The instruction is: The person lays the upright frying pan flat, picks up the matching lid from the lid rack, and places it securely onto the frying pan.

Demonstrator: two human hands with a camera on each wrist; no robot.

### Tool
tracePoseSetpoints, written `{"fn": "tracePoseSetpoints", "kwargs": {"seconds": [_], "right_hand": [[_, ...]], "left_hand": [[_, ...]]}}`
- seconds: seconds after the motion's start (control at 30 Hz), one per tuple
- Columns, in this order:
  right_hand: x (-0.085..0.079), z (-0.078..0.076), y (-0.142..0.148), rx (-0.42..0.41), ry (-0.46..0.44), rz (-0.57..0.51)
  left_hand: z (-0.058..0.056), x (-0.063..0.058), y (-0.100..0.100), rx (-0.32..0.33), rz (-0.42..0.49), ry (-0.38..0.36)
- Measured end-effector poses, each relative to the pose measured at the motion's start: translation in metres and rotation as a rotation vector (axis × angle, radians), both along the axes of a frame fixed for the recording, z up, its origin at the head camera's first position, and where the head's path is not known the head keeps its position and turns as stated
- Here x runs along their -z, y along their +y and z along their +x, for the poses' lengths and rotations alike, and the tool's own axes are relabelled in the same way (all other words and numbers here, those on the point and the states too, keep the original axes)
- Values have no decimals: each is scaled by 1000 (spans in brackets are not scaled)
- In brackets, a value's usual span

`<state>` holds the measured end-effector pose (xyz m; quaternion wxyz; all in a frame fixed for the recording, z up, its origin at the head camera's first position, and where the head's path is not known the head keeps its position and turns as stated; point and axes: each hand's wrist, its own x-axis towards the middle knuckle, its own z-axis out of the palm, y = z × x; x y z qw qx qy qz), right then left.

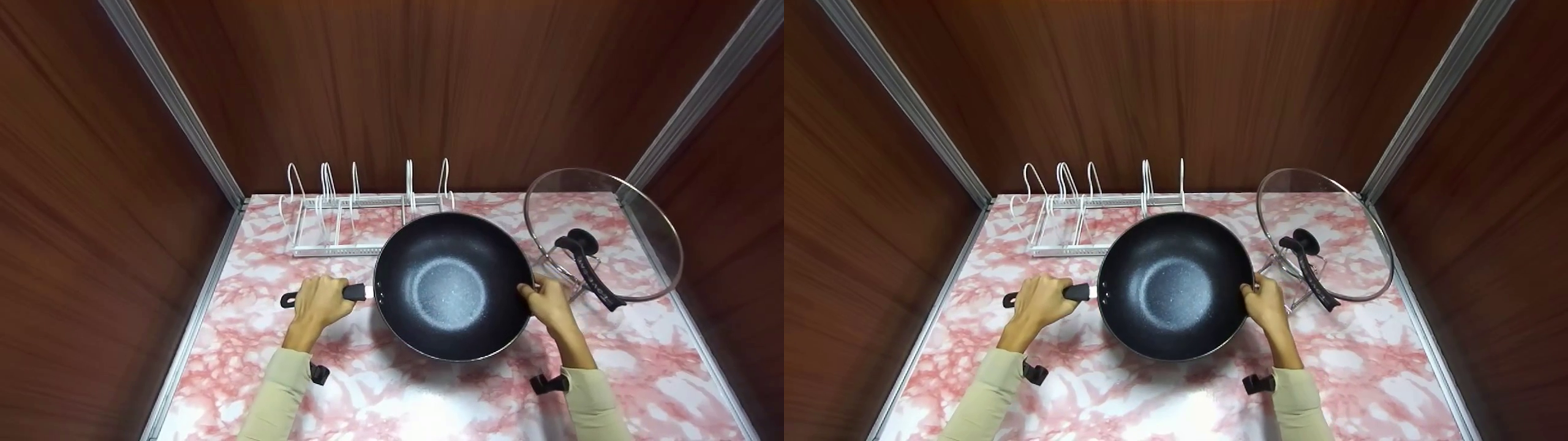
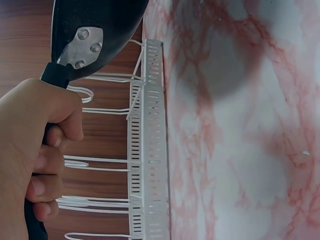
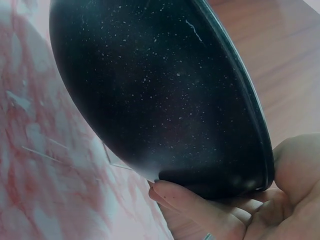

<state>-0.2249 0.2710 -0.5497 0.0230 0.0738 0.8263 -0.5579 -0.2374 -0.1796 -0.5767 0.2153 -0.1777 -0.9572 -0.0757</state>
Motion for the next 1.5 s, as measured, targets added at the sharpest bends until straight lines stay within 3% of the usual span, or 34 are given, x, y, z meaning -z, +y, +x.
{"fn": "tracePoseSetpoints", "kwargs": {"seconds": [0.7, 1.1, 1.5], "right_hand": [[22, -1, 0, 18, 29, 91], [35, -1, -1, 32, 14, 47], [43, 3, -2, 36, -15, 2]], "left_hand": [[-3, 22, 0, 6, 1, 7], [-6, 32, -1, 23, -14, 10], [-6, 39, -1, 23, -29, -39]]}}
